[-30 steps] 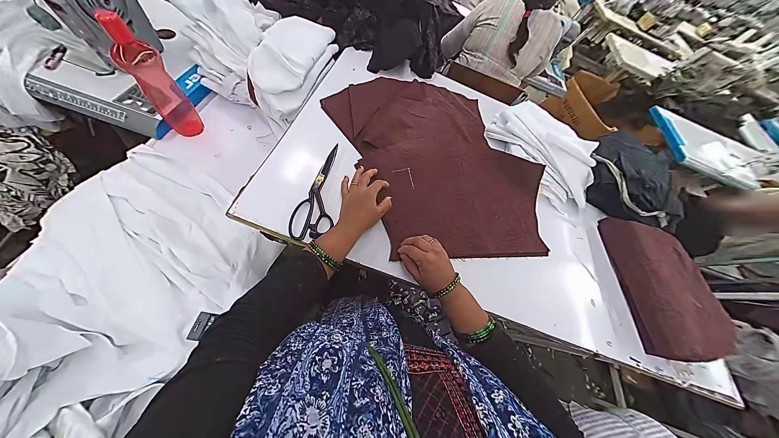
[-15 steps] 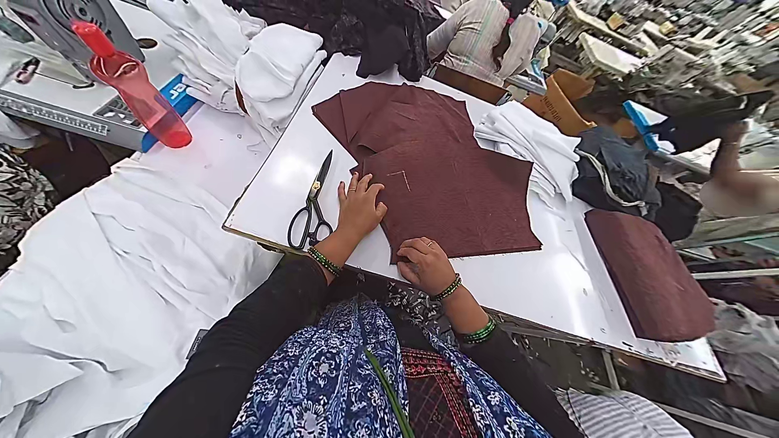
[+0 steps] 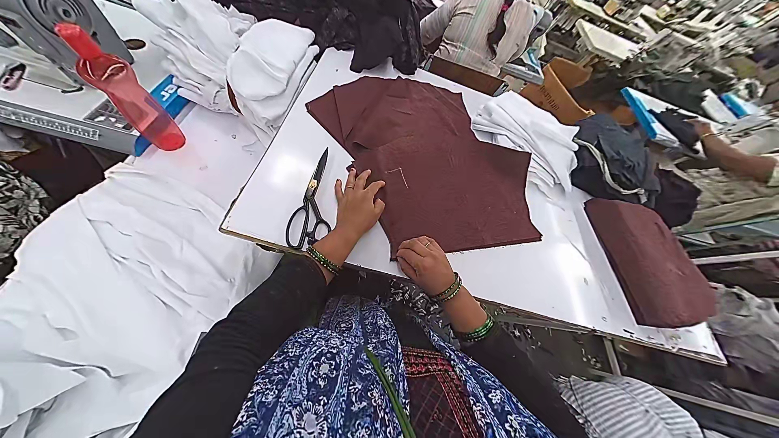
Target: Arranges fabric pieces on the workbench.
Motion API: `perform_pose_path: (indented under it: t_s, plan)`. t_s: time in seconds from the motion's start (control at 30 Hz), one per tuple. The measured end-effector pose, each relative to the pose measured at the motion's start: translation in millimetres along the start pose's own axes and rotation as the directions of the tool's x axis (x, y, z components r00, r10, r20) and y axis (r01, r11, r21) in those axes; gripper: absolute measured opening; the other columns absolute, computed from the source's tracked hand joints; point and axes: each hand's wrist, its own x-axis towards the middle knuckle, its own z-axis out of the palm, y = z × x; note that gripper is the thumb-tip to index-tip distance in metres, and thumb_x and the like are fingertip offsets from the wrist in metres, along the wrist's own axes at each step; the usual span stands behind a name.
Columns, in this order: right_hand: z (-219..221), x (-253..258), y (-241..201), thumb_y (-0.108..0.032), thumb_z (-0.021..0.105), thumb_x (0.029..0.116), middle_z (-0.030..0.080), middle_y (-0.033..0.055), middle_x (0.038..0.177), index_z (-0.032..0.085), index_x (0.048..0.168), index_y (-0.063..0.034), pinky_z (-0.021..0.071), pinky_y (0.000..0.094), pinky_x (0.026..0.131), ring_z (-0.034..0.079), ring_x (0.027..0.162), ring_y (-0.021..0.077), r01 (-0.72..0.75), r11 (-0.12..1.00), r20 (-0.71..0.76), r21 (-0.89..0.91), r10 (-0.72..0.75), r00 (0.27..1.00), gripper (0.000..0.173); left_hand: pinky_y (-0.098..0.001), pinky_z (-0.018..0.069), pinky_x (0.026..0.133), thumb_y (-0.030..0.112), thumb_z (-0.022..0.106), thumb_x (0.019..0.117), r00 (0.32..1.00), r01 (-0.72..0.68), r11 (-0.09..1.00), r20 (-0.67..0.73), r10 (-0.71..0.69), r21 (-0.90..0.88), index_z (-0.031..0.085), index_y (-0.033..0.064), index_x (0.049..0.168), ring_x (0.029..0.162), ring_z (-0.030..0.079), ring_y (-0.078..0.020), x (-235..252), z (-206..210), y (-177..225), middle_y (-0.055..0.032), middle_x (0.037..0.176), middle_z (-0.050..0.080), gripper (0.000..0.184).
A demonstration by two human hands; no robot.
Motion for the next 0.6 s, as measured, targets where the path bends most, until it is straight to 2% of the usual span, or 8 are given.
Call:
perform_pose_path:
  t_s: [0.13,0.33,0.4,0.43,0.47,0.5,0.53,0.6]
  plan:
    - [-1,-1,-1,-0.013,0.059,0.0923,0.077,0.0098,0.094,0.075,0.082,-0.0068,0.0569,0.0431,0.085,0.073,0.09,0.0282,0.016,1.0,0.012,-0.003,-0.016,1.0,0.02,-0.0734,0.0076,0.118,0.037,0.061,0.1003,1.0,-0.02,1.0,0.006,0.02,0.009,0.066,0.0198,0.137,0.154,0.023,-0.0423,0,0,0,-0.015,0.159,0.043,0.041]
    - [-12,65,-40,-0.008,0.057,0.0924,0.076,0.0161,0.101,0.077,0.094,-0.0014,0.0588,0.0405,0.084,0.073,0.095,0.0312,-0.011,0.953,-0.011,0.304,0.015,1.0,0.022,-0.0747,0.005,0.117,0.029,0.061,0.098,0.999,-0.014,1.0,0.031,0.014,0.004,0.065,0.0239,0.14,0.155,0.019,-0.0417,2,0,0,-0.013,0.162,0.04,0.042]
    - [-13,110,-65,-0.006,0.055,0.0954,0.075,0.0182,0.102,0.077,0.101,0.0005,0.0587,0.0455,0.087,0.073,0.097,0.033,-0.061,0.929,0.188,0.364,-0.009,0.982,0.023,-0.0759,0.0026,0.116,0.022,0.058,0.0992,0.996,-0.07,0.997,0.056,0.068,0.029,0.064,0.0276,0.141,0.157,0.015,-0.0398,-2,-1,4,-0.01,0.164,0.038,0.043]
    - [-19,138,-79,-0.006,0.051,0.099,0.073,0.021,0.11,0.074,0.111,0.0021,0.0551,0.05,0.092,0.07,0.105,0.0357,-0.145,0.933,0.423,0.328,-0.007,0.906,0.027,-0.0767,0.0013,0.116,0.017,0.056,0.1003,0.991,-0.115,0.993,0.073,0.113,0.031,0.066,0.0273,0.14,0.158,0.013,-0.0394,-3,-1,8,-0.0095,0.164,0.038,0.042]
    - [-22,168,-91,-0.01,0.046,0.1042,0.067,0.023,0.123,0.068,0.126,0.001,0.0489,0.0538,0.1,0.064,0.118,0.0377,-0.238,0.946,0.685,0.219,0.024,0.728,0.033,-0.0759,-0.0003,0.116,0.014,0.054,0.1017,0.981,-0.167,0.985,0.106,0.163,0.032,0.067,0.0263,0.138,0.158,0.011,-0.038,-3,-3,11,-0.0082,0.165,0.038,0.04]
    - [-16,193,-101,-0.018,0.046,0.1071,0.061,0.0244,0.134,0.06,0.137,-0.0014,0.046,0.0578,0.103,0.059,0.126,0.0398,-0.278,0.956,0.831,0.092,0.08,0.551,0.037,-0.0756,-0.0007,0.117,0.012,0.053,0.1018,0.966,-0.232,0.972,0.123,0.228,0.021,0.07,0.0228,0.134,0.158,0.014,-0.0383,-4,-3,13,-0.0085,0.163,0.041,0.038]
    - [-5,209,-107,-0.027,0.051,0.1069,0.056,0.0266,0.14,0.054,0.144,-0.0029,0.0451,0.0617,0.102,0.056,0.129,0.0431,-0.306,0.952,0.885,-0.003,0.145,0.442,0.044,-0.0753,-0.0004,0.117,0.011,0.053,0.1014,0.945,-0.295,0.955,0.148,0.291,0.007,0.073,0.0175,0.13,0.157,0.018,-0.0394,-5,-6,15,-0.0095,0.16,0.045,0.036]
    - [22,220,-111,-0.042,0.067,0.097,0.045,0.03,0.149,0.044,0.153,-0.0089,0.0468,0.0661,0.098,0.053,0.129,0.0486,-0.369,0.924,0.875,-0.103,0.261,0.408,0.069,-0.0714,-0.0013,0.12,0.019,0.047,0.1051,0.887,-0.365,0.931,0.315,0.339,0.026,0.068,0.0125,0.136,0.157,0.022,-0.0357,-7,-16,19,-0.0082,0.158,0.048,0.037]
